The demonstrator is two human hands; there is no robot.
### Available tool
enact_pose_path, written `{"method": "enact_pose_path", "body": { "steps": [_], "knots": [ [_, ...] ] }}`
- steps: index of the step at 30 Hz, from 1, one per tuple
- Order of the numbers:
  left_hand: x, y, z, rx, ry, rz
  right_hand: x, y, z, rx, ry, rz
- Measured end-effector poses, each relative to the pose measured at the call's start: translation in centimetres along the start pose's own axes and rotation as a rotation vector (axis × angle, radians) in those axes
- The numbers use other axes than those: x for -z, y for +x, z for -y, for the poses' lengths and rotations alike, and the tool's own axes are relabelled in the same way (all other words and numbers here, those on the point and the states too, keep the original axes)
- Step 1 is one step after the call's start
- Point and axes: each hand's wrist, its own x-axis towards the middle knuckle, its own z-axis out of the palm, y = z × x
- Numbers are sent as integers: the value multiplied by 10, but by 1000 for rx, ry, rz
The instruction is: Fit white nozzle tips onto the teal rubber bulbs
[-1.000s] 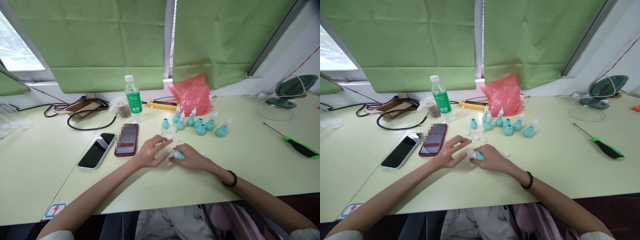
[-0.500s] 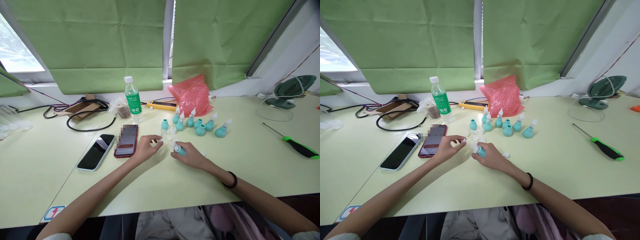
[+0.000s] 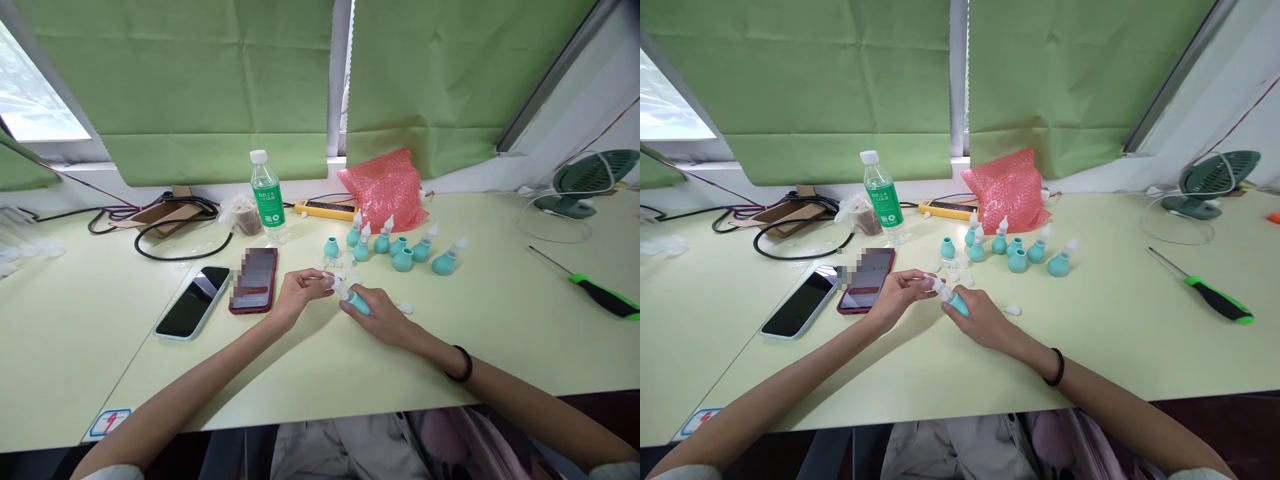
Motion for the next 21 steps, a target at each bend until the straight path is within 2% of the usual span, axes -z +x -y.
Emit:
{"method": "enact_pose_path", "body": {
  "steps": [4,9,11,15,18,21],
  "knots": [
    [-1,-2,0,14,15,-36,-4,-1,1,-26,-86,-10],
    [-7,-8,9,-39,94,-177,-8,-3,1,-33,-275,12],
    [-8,-9,10,-45,118,-195,-8,-3,1,-42,-343,24],
    [-4,-6,2,27,144,-71,-5,-3,1,-37,-310,53],
    [1,-2,-6,67,178,52,1,-2,2,-13,-150,101],
    [5,-1,-11,66,177,123,5,-2,3,-7,20,144]
  ]
}}
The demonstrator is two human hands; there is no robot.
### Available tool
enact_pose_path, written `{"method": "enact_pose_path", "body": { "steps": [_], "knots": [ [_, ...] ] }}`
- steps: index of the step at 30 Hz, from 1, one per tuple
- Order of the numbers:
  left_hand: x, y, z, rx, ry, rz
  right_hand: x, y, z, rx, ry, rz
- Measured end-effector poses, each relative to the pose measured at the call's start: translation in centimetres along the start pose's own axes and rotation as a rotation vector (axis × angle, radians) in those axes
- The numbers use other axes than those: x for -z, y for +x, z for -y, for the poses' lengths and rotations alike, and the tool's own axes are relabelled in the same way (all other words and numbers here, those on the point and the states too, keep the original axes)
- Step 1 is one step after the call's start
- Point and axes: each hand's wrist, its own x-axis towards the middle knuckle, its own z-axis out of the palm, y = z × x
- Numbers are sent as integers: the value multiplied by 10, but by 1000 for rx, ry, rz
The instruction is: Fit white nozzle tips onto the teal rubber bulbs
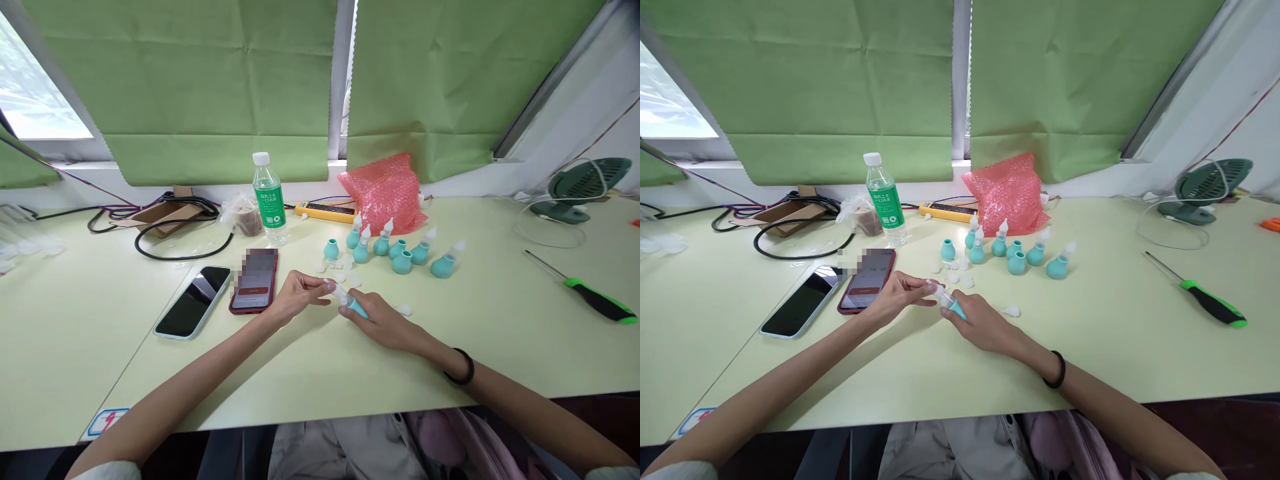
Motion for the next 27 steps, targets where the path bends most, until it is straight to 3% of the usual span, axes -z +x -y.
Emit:
{"method": "enact_pose_path", "body": {
  "steps": [8,16,20,23,25,27],
  "knots": [
    [6,2,2,78,-23,54,5,3,-2,-25,373,169],
    [1,0,3,58,-33,53,3,4,-4,-42,421,200],
    [-3,-1,-11,66,38,68,12,7,-4,49,247,36],
    [-1,4,-18,99,104,108,29,12,-14,68,67,-247],
    [3,12,-16,81,243,80,41,16,-27,25,-50,-417],
    [7,21,-9,-4,543,-13,49,18,-42,-38,-108,-459]
  ]
}}
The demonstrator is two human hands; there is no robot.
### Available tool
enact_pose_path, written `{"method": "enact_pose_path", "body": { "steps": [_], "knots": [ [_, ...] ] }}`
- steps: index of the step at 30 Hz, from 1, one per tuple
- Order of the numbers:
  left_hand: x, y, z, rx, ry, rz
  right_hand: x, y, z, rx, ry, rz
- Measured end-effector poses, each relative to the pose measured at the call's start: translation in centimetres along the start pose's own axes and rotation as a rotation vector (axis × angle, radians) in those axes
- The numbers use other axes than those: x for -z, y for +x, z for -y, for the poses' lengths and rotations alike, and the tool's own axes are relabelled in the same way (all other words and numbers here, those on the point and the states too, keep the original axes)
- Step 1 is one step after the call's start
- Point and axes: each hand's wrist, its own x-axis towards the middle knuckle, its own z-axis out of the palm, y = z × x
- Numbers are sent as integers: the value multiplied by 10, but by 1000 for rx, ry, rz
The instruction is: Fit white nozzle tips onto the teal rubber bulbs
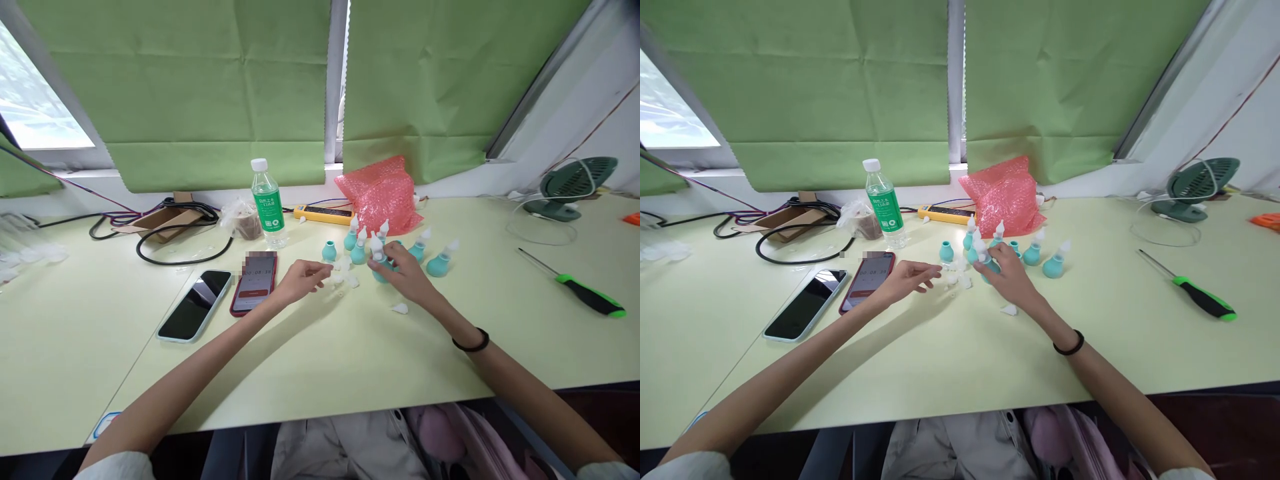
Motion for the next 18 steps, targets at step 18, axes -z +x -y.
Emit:
{"method": "enact_pose_path", "body": {
  "steps": [18],
  "knots": [
    [-29,40,28,-260,958,-110,-11,2,-26,-59,-162,-219]
  ]
}}
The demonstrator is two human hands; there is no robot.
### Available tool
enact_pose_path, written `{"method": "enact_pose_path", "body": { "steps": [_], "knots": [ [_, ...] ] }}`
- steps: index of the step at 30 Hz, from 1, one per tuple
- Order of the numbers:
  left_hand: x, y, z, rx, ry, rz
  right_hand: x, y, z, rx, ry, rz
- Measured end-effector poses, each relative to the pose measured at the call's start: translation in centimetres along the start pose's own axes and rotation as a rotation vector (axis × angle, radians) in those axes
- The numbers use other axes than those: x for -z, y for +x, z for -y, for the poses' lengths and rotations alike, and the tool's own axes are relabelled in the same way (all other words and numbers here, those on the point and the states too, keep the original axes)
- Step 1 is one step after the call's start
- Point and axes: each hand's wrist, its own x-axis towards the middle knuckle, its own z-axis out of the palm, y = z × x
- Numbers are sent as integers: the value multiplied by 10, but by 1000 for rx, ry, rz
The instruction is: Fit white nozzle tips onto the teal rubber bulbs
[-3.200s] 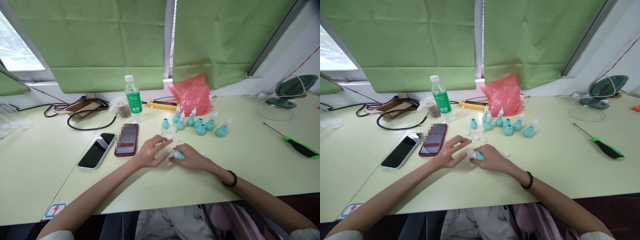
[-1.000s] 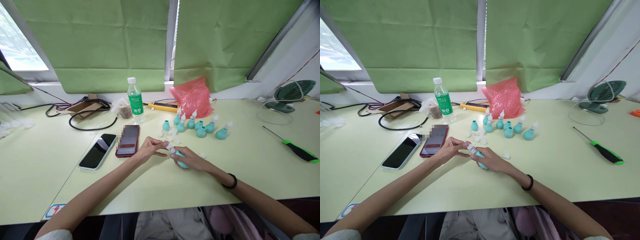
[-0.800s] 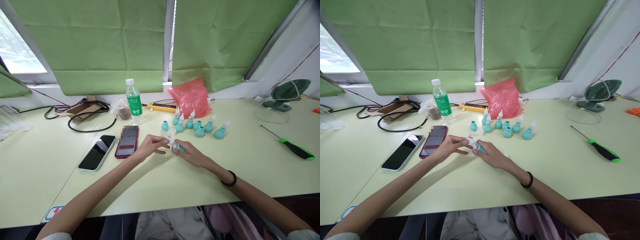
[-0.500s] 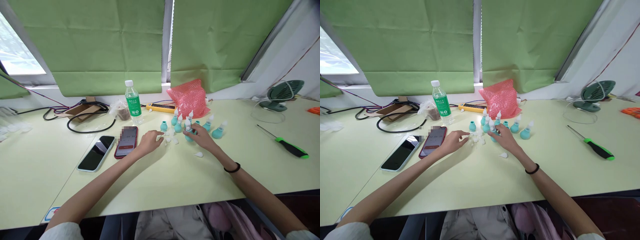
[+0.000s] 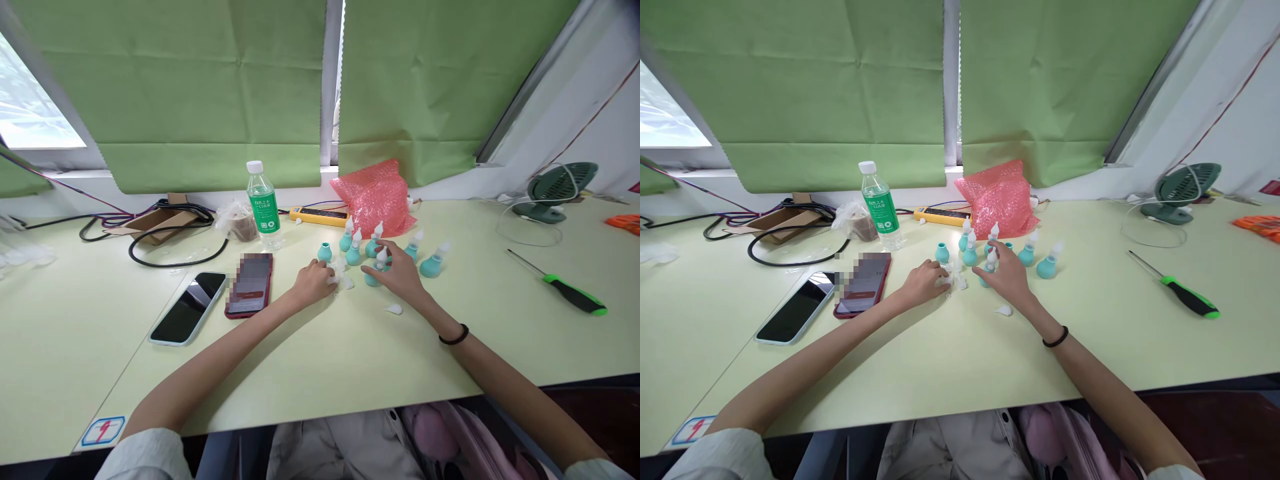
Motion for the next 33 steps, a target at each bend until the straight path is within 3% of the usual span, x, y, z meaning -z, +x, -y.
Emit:
{"method": "enact_pose_path", "body": {
  "steps": [3,5,7,10,12,14,19,26,33],
  "knots": [
    [4,-5,5,52,-89,-70,2,-6,11,112,-51,-227],
    [8,-11,9,95,-139,-103,1,-14,20,213,-56,-284],
    [10,-21,13,123,-176,-112,-5,-24,28,359,-30,-162],
    [7,-37,16,140,-207,-106,-18,-36,41,502,-30,153],
    [3,-46,16,132,-224,-90,-26,-40,45,486,-97,256],
    [-1,-50,15,118,-236,-86,-31,-41,46,442,-191,278],
    [-3,-45,7,46,-148,-207,-37,-41,37,425,-291,358],
    [-8,-33,-6,-78,-5,-169,-41,-40,28,288,1,252],
    [-6,-20,-1,-124,-17,-64,-37,-40,33,52,375,179]
  ]
}}
